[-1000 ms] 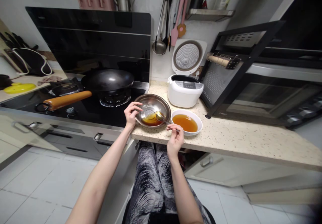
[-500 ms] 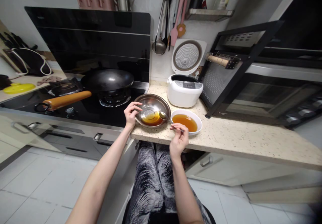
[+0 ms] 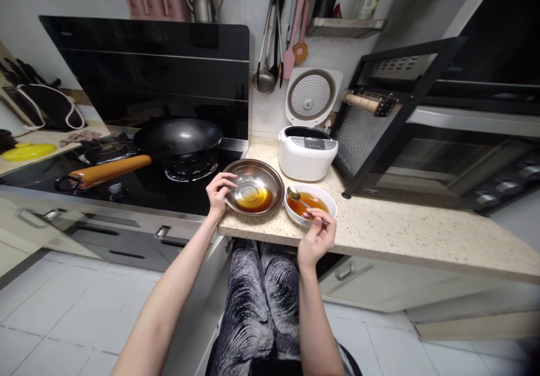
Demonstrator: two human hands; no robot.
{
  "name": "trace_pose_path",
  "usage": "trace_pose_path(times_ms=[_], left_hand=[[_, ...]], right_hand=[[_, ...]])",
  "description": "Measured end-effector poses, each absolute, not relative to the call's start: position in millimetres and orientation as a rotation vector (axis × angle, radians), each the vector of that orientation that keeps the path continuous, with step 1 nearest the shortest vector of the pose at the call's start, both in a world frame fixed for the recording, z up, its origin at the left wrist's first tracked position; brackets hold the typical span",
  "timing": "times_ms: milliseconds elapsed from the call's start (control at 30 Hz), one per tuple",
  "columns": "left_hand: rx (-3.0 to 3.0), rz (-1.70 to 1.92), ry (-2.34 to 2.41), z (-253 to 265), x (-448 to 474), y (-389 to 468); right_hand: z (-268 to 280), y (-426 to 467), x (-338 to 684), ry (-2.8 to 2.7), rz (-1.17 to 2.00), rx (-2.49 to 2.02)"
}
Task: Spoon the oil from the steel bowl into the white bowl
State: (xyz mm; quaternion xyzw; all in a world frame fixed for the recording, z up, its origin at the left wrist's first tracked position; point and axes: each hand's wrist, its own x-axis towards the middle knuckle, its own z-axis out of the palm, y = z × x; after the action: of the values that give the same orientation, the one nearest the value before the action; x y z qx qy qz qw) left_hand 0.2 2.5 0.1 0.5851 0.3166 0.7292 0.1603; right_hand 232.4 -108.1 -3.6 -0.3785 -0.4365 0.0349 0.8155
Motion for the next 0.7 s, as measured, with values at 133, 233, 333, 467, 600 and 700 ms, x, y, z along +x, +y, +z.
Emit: trace_pose_path(times_ms=[133,233,333,467,600,700], left_hand=[[1.664,2.071,0.917,1,0,2],[1.665,2.064,0.925,1,1,2],[1.664,2.064,0.932,1,1,2],[1.666,2.062,0.936,1,0,2],[1.662,2.070,0.918,1,1,2],[1.660,2.083,0.902,0,1,3]], right_hand=[[-8,-107,239,-0.969,0.018,-0.846],[-13,-106,244,-1.005,-0.001,-0.855],[-19,-104,248,-1.067,-0.030,-0.861],[-25,-103,251,-1.160,-0.070,-0.866],[-26,-103,254,-1.272,-0.124,-0.833],[-25,-101,257,-1.386,-0.205,-0.809]])
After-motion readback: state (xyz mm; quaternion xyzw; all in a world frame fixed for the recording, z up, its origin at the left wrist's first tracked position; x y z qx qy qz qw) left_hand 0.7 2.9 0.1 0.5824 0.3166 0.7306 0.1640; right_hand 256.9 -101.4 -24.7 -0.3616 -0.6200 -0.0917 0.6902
